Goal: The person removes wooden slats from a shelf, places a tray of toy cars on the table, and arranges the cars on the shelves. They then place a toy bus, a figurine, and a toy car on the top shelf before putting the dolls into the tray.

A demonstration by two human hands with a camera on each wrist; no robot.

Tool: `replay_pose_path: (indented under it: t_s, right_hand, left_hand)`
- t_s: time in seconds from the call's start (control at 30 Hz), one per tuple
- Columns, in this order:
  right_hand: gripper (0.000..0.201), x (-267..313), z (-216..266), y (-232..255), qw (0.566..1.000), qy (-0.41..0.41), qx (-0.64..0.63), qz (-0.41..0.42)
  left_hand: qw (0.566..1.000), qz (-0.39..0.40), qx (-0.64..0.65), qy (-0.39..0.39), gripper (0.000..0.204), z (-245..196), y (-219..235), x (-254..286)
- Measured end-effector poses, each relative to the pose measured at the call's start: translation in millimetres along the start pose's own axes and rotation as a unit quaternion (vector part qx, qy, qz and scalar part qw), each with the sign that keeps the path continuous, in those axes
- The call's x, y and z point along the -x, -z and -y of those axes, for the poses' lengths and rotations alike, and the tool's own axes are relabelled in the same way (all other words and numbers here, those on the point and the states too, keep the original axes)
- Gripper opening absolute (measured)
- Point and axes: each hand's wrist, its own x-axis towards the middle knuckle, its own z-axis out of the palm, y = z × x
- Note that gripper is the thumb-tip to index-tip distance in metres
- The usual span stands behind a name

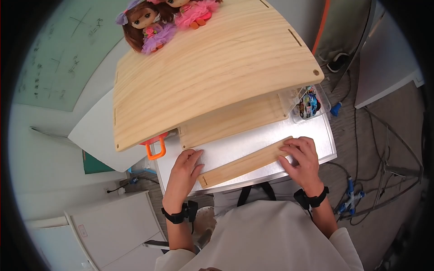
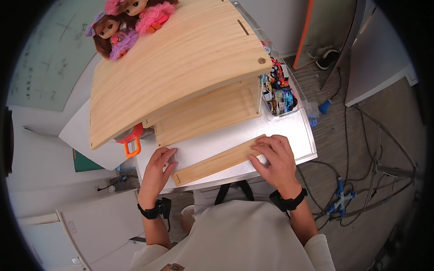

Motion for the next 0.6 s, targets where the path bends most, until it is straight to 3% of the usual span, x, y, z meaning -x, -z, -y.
replay_pose_path:
  t_s: [0.23, 0.43, 0.6]
  right_hand:
    - [0.026, 0, -1, 1, 1.0, -0.003, -0.012, 0.005]
    - [0.024, 0, -1, 1, 1.0, 0.0, -0.003, 0.002]
    - [0.024, -1, 0, 0, 1.0, -0.001, -0.009, -0.003]
  left_hand:
    - [0.995, 0.023, 0.069, 0.073, 0.044, 5, 2, 5]
    - [0.998, -0.028, 0.002, 0.052, 0.043, 10, 7, 15]
    - [0.996, -0.006, 0.009, 0.088, 0.038, 20, 8, 21]
